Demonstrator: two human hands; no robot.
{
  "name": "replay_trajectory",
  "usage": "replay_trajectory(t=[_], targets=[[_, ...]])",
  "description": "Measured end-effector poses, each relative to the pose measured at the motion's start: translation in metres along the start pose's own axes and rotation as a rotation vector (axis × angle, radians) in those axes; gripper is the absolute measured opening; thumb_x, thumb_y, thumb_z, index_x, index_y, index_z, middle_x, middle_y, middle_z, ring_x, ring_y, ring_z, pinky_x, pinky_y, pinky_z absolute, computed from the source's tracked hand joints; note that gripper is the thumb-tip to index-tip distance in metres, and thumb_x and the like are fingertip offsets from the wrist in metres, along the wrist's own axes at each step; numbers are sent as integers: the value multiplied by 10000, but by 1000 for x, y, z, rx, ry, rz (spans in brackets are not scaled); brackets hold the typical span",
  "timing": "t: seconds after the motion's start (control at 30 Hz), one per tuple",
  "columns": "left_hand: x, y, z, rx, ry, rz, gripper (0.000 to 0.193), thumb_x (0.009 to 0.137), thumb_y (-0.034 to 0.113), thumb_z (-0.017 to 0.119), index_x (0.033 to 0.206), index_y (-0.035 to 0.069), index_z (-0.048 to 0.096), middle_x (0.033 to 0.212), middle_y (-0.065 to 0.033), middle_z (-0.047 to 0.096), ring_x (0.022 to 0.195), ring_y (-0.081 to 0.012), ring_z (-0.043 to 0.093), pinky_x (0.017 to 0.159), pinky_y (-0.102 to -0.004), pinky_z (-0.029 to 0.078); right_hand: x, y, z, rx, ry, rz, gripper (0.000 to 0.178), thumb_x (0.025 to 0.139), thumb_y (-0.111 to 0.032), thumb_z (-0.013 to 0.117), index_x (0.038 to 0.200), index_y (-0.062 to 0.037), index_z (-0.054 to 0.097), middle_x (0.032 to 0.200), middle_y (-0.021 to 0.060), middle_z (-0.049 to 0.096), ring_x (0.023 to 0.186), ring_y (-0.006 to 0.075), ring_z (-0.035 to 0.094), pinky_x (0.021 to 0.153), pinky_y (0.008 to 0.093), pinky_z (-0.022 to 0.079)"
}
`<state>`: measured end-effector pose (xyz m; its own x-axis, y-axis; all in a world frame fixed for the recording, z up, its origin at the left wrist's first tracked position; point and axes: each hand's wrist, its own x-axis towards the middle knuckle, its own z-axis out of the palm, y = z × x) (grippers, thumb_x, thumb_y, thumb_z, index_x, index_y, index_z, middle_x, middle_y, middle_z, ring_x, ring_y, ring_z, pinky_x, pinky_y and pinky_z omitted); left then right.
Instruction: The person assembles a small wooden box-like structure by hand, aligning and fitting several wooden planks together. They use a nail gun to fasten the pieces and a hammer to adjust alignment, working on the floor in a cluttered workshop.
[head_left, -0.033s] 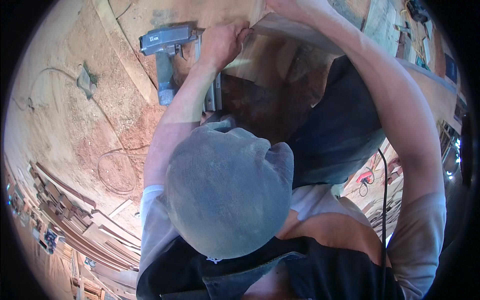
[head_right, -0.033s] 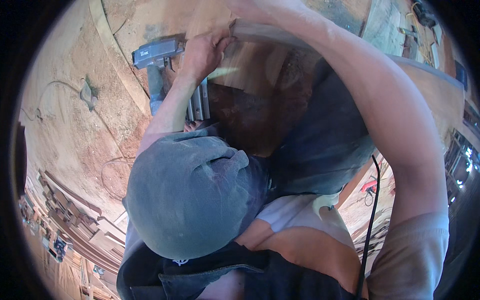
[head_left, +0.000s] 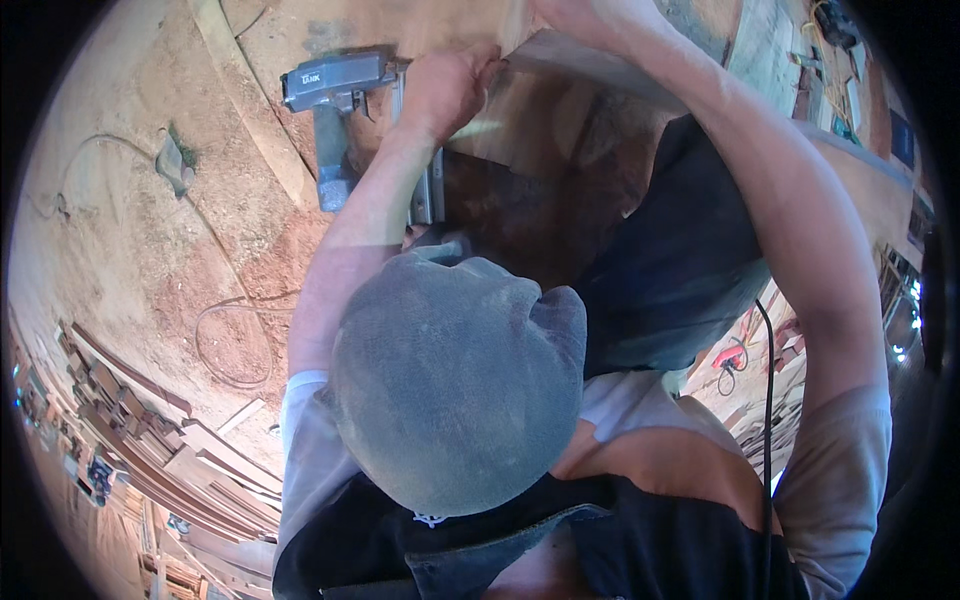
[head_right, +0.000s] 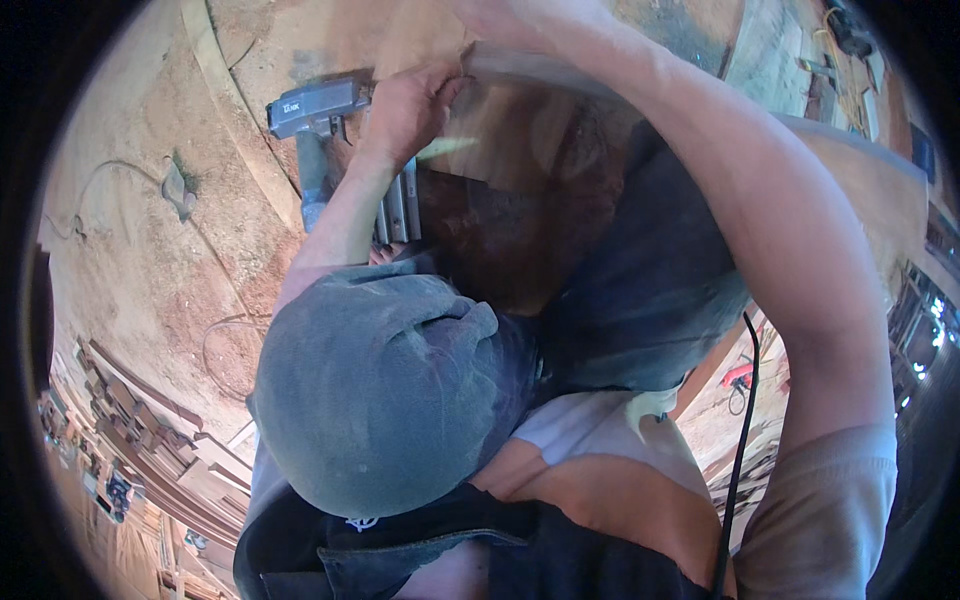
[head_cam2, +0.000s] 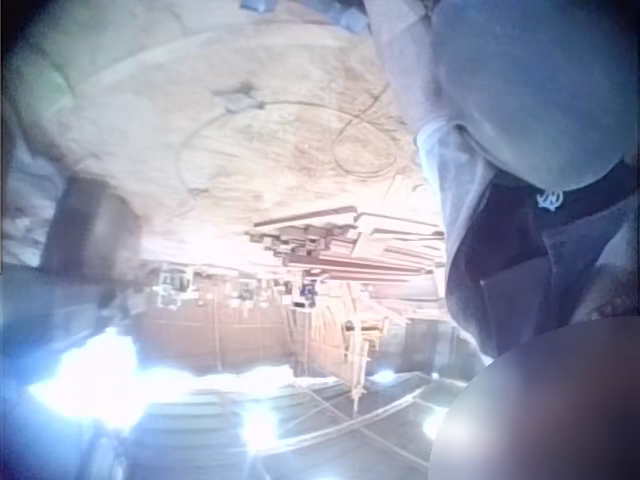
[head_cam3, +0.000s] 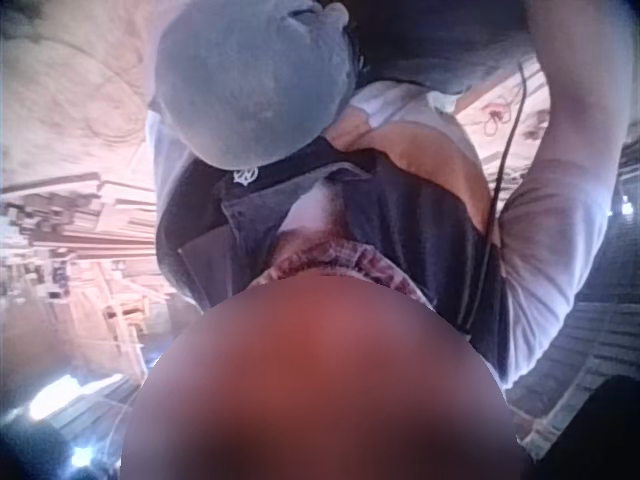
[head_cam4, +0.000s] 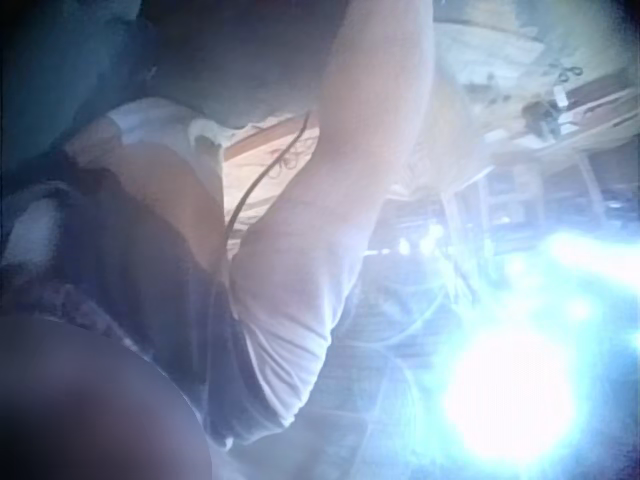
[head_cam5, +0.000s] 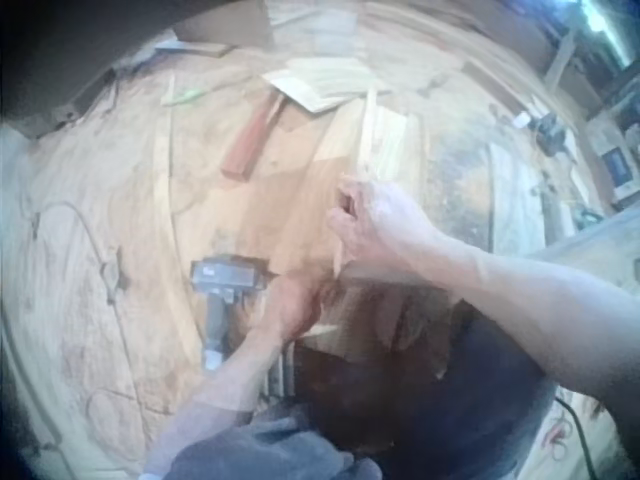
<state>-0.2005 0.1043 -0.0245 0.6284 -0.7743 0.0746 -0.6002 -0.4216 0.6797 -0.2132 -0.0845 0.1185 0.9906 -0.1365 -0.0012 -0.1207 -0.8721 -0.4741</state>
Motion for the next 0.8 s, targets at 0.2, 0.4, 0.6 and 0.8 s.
replay_trajectory(t=[0.2, 0.4, 0.6, 0.8], targets=[[-6, 4, 15, 107, 165, 95, 135, 865, 96, 624, 983, 113, 563, 900, -132, 673, 794, -374, 698, 676, -497, 552, 2, -7, -2, 80, -9, -50, 227, 896, -218, 644, 889, 7, 618, 762, 255, 652, 749, 435, 671, 665, 498, 509], [-9, 0, 19, -9, 204, 104, 146, 903, 62, 622, 1039, 92, 578, 877, -157, 670, 856, -406, 675, 712, -516, 521, -2, -14, -8, 86, -83, 107, 230, 904, -230, 664, 934, -3, 639, 736, 225, 649, 701, 379, 669, 648, 468, 512], [-8, -1, 16, 6, 129, 70, 151, 894, 62, 615, 1042, 93, 604, 897, -159, 684, 866, -410, 679, 721, -520, 520, -5, -16, -4, -178, -19, -182, 374, 941, -382, 697, 984, -12, 651, 712, 180, 667, 711, 399, 680, 665, 479, 536], [-8, 0, 14, 82, 16, -22, 135, 922, 141, 648, 1052, 104, 648, 929, -172, 702, 872, -413, 687, 756, -522, 542, -30, -35, -29, -190, -232, -117, 500, 921, -499, 700, 1096, -36, 630, 766, 190, 713, 752, 437, 709, 678, 519, 552]])
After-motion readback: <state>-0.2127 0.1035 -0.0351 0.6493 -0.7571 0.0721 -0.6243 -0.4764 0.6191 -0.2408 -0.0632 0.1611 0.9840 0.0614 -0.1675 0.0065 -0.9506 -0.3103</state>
